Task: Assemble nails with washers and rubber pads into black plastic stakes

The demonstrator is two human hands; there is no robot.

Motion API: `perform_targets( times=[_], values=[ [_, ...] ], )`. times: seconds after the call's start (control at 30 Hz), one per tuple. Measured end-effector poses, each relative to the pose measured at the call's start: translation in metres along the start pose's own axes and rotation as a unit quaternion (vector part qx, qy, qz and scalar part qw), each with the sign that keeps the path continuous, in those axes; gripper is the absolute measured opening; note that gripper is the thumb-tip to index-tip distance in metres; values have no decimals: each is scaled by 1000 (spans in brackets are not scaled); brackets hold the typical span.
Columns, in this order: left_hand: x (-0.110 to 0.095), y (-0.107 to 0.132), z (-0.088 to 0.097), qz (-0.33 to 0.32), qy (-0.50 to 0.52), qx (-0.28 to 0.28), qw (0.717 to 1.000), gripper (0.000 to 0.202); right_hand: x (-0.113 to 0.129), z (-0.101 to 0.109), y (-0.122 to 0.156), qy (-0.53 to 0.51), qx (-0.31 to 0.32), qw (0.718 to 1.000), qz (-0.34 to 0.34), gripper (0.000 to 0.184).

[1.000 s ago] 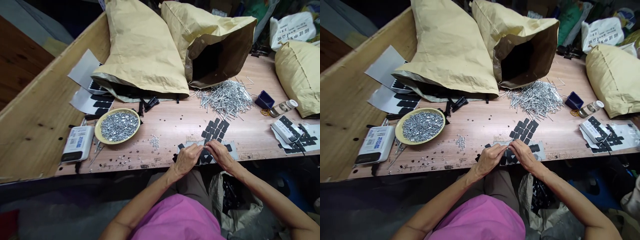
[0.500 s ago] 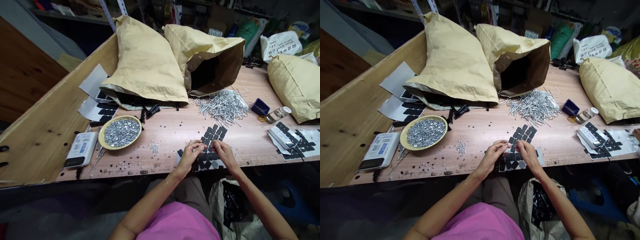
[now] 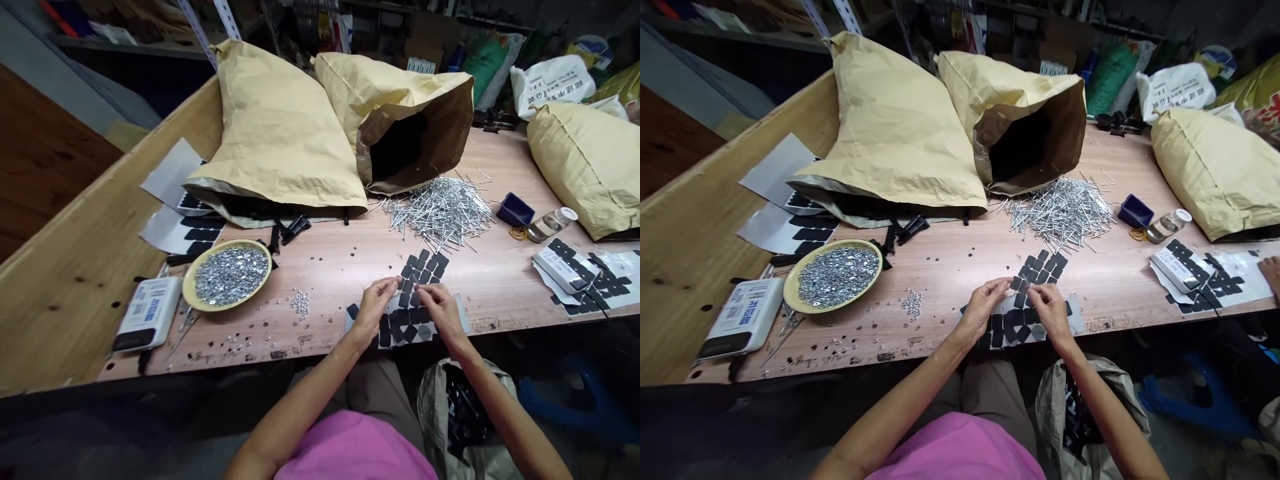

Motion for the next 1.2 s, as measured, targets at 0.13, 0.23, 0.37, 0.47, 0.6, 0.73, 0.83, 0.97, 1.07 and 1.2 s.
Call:
perform_targets(
  times=[0.13, 0.23, 0.37, 0.47, 0.6, 0.73, 0.83, 0.97, 1.07, 1.2],
  values=[
    [4, 5, -2, -28, -64, 15, 997, 30, 12, 10, 0, 92, -50, 988, 114, 28],
    [17, 12, -11, -19, -40, 31, 999, 32, 14, -14, 14, 105, -20, 984, 143, 28],
    [5, 6, -1, -51, 18, -48, 997, 33, 14, -49, 14, 83, 81, 983, 140, 31],
    [-18, -3, 8, -64, 65, -77, 993, 34, 23, -58, -14, 100, 113, 971, 184, 30],
    [-34, -12, 14, -33, 69, -67, 995, 42, 22, -60, -70, 283, 31, 933, 221, 26],
    [-17, -11, 11, 53, 14, -28, 998, 50, 4, -88, -92, 443, 86, 862, 229, 22],
    [-6, -10, 13, 102, -4, -22, 995, 51, -2, -98, -96, 455, 98, 855, 227, 21],
    [-9, -13, 14, 113, 7, -21, 993, 49, 0, -103, -102, 444, 109, 860, 225, 19],
    [-13, -12, 12, 116, 3, 1, 993, 53, 10, -103, -98, 417, 125, 867, 241, 19],
    [-16, -6, 8, 109, -20, 34, 993, 58, 25, -88, -78, 267, 97, 934, 217, 10]
  ],
)
Point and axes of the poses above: each hand's wrist, its own y-axis away from the middle knuckle, its own z-axis out of the back of the hand, x = y × z, the point moved 9 cm from there along -y, towards the middle knuckle, and after that the axes turned 13 degrees about -x, right-handed, at the moved point
